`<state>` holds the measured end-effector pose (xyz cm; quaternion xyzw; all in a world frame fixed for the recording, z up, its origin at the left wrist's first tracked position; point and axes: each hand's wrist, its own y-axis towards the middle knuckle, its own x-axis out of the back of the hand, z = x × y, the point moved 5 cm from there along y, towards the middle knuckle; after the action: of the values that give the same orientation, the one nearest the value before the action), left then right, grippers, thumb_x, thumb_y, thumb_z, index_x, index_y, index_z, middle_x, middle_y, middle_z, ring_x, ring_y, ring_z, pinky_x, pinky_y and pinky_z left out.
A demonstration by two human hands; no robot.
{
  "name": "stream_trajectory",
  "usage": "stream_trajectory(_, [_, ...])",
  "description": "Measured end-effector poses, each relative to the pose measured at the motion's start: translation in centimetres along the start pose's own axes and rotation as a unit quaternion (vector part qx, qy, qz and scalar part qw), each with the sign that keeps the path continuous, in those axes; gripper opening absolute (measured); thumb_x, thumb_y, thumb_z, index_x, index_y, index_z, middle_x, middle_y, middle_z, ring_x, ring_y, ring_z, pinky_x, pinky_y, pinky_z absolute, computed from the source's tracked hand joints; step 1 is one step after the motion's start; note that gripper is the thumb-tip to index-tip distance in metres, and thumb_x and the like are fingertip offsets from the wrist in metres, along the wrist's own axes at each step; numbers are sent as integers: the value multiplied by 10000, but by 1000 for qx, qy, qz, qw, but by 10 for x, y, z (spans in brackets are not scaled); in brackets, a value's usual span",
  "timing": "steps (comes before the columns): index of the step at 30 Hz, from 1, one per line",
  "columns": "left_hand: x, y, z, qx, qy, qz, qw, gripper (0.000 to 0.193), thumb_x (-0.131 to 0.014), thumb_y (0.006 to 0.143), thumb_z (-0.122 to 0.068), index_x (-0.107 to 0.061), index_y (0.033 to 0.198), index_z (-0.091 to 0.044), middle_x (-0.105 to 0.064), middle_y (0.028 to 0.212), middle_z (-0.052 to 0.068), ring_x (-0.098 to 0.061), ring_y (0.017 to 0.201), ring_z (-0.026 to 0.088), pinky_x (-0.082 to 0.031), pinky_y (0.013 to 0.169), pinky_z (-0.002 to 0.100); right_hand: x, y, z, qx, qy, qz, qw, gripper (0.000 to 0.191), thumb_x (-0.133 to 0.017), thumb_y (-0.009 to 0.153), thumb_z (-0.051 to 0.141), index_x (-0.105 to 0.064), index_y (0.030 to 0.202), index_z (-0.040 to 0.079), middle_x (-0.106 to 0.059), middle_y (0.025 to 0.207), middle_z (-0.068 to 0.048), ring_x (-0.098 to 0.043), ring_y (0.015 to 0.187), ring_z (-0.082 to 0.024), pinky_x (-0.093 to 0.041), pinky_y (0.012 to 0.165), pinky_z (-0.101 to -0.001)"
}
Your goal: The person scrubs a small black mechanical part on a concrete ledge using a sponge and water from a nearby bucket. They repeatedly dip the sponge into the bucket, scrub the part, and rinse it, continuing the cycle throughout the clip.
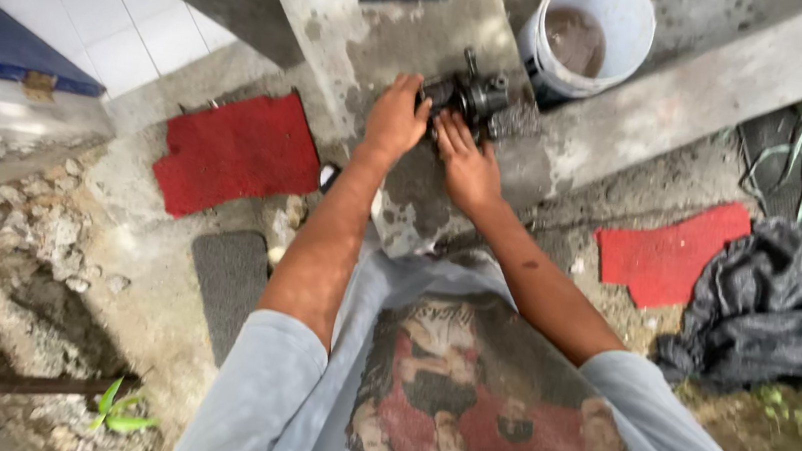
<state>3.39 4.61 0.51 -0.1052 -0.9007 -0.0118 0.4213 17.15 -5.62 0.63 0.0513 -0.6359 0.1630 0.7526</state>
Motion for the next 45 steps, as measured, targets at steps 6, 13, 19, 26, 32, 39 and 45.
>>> stream_trajectory(6, [0, 0, 2, 7, -9, 7, 1000, 459, -700, 919, -228, -600, 1322, -32, -592, 1345, 179, -568, 1226, 409, -477, 1017, 479, 2, -2, 1, -1, 3, 1, 1000, 704, -531, 928, 52, -365, 1609, 115, -345, 1682, -33, -331, 1534, -182, -440, 1051, -539])
stream_trajectory(13, [-1, -1, 4, 1, -2, 20, 1000, 460, -688, 936, -263, -595, 1334, -53, -597, 1351, 139, -575, 1228, 386, -494, 997, 473, -4, -4, 3, 7, -32, -44, 998, 692, -538, 905, 84, -405, 1583, 115, -389, 1662, -24, -363, 1517, -174, -417, 1095, -523])
stream_trajectory(19, [3, -2, 2, 34, 1, 60, 998, 466, -672, 962, -304, -589, 1370, -94, -596, 1384, 93, -580, 1262, 351, -504, 1027, 458, 2, -5, 2, 8, 1, -61, 998, 683, -553, 924, 56, -397, 1588, 81, -366, 1680, -49, -356, 1544, -193, -426, 1135, -506])
stream_trajectory(26, [7, -2, 4, 28, 34, 84, 995, 553, -736, 903, -328, -578, 1389, -116, -587, 1394, 72, -539, 1278, 366, -479, 1028, 462, 1, 0, 2, -39, 19, 22, 999, 753, -565, 886, 34, -359, 1604, 127, -327, 1679, -8, -312, 1535, -165, -414, 1095, -542])
stream_trajectory(32, [10, -9, 11, -40, -3, 49, 998, 592, -803, 845, -341, -624, 1348, -84, -622, 1345, 79, -561, 1269, 353, -420, 1131, 455, 1, -10, 1, -12, 6, 8, 1000, 810, -583, 825, 15, -356, 1595, 122, -327, 1676, -23, -307, 1535, -185, -386, 1129, -532])
stream_trajectory(39, [6, -17, 14, -27, -19, 37, 999, 538, -775, 899, -329, -627, 1359, -91, -621, 1361, 82, -536, 1273, 354, -456, 1055, 433, 6, -16, 0, 12, 32, -36, 999, 726, -568, 873, 26, -420, 1580, 101, -377, 1670, -42, -357, 1529, -189, -405, 1115, -509])
stream_trajectory(45, [5, -16, 11, -24, -13, 8, 1000, 526, -776, 878, -290, -628, 1337, -79, -603, 1369, 79, -524, 1269, 348, -469, 1040, 435, 8, -8, 0, 28, -30, -55, 998, 735, -575, 859, 35, -435, 1578, 96, -404, 1653, -35, -366, 1521, -180, -439, 1118, -490])
